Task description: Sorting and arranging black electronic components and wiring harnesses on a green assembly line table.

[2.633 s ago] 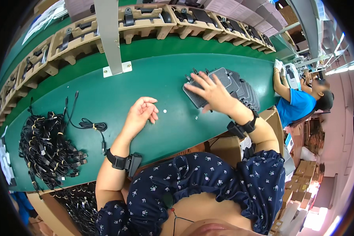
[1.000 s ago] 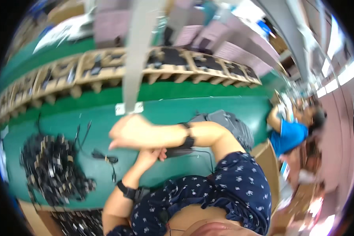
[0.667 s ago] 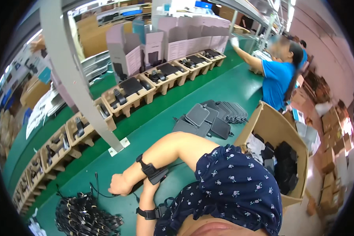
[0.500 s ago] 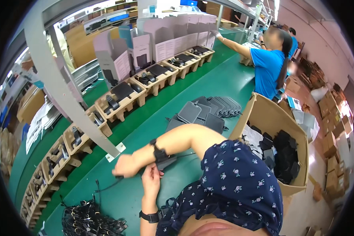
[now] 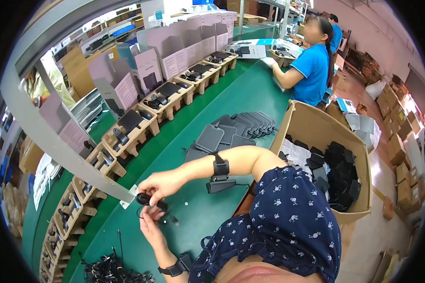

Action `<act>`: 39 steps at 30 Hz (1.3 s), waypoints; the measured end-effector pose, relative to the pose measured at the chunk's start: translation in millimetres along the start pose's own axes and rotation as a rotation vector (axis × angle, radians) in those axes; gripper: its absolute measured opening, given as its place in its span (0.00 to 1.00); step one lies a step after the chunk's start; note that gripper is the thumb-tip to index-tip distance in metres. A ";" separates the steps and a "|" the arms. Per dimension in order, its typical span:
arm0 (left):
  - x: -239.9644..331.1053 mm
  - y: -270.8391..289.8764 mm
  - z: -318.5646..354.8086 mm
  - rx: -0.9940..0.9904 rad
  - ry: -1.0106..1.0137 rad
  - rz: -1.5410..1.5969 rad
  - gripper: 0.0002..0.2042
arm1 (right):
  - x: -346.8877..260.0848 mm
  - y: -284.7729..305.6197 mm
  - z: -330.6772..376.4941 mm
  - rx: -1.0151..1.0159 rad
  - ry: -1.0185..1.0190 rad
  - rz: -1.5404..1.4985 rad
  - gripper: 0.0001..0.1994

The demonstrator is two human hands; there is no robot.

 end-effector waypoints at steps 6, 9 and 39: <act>-9.8 -32.0 13.7 -0.201 0.298 0.221 0.20 | -15.0 -34.0 19.7 0.355 0.486 0.942 0.34; -14.3 -28.1 16.6 -0.301 0.452 0.220 0.18 | 10.7 -62.1 23.0 0.135 0.778 1.101 0.32; -19.0 40.6 39.1 0.002 0.350 0.107 0.07 | 29.2 170.3 -186.7 0.095 -0.833 0.932 0.25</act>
Point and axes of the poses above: each hand's wrist, its own z-axis away from the middle knuckle, its own y-axis out of the back of the hand, x = y × z, the point moved 6 cm from there along -z, towards the middle knuckle, and after that the axes turned 3 degrees about z, right-handed, at the moved point
